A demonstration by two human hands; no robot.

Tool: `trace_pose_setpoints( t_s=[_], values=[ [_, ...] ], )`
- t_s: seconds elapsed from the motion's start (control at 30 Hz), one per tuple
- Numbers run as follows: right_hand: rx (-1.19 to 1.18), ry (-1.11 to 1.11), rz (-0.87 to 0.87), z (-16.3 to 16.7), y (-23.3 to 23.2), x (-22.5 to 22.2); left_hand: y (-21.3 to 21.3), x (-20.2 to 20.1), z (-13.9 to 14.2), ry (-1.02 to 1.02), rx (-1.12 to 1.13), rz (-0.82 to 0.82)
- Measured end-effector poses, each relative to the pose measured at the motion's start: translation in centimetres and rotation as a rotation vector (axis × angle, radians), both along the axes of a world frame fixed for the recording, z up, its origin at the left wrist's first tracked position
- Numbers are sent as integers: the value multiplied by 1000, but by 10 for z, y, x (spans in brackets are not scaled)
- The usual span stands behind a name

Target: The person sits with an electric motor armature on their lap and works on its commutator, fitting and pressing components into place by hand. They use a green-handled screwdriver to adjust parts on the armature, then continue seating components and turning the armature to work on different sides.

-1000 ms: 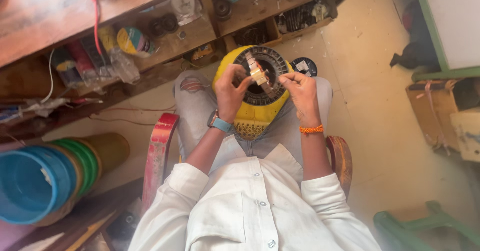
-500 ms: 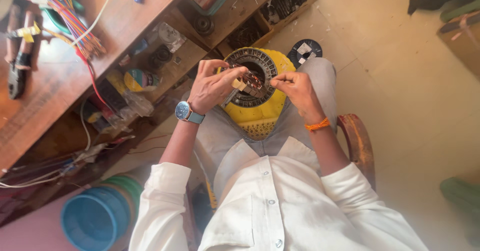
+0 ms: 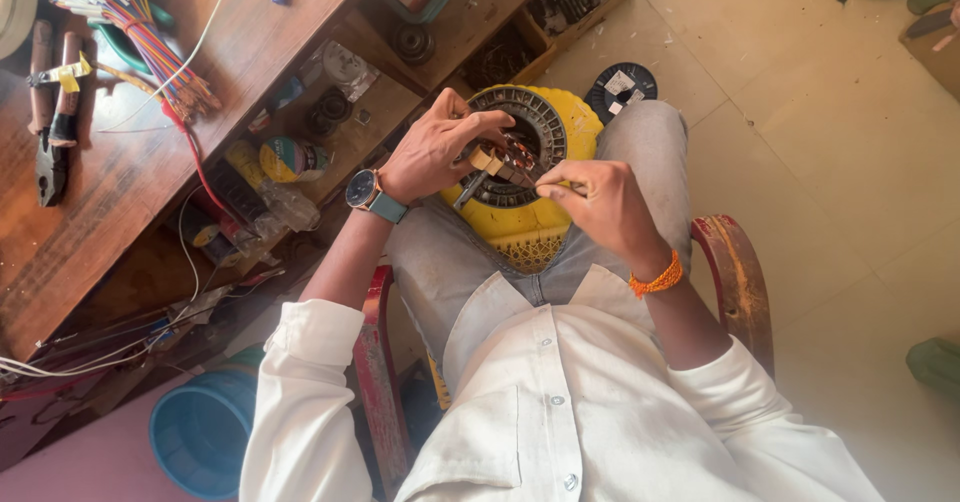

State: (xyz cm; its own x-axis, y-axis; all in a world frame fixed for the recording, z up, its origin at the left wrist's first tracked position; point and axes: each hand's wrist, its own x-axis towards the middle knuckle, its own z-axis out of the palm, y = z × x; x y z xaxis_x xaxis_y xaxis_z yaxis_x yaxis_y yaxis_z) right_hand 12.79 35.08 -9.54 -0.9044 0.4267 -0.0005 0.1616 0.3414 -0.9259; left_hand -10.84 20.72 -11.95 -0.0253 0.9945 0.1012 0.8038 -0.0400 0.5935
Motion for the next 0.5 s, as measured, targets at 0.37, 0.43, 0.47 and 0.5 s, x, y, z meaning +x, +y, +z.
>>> trace_pose_setpoints(
  t_s=[0.37, 0.43, 0.47, 0.5],
  values=[
    [-117, -102, 9, 10, -9, -24, -3, -2, -3, 32, 85, -71],
    [-180, -147, 27, 4, 1, -23, -1, -5, 1, 63, 46, -121],
    [-191, -142, 22, 1, 5, -23, 0, -6, 3, 43, 55, -133],
    [-202, -136, 18, -2, 10, -23, 2, -7, 5, 23, 65, -146]
  ],
)
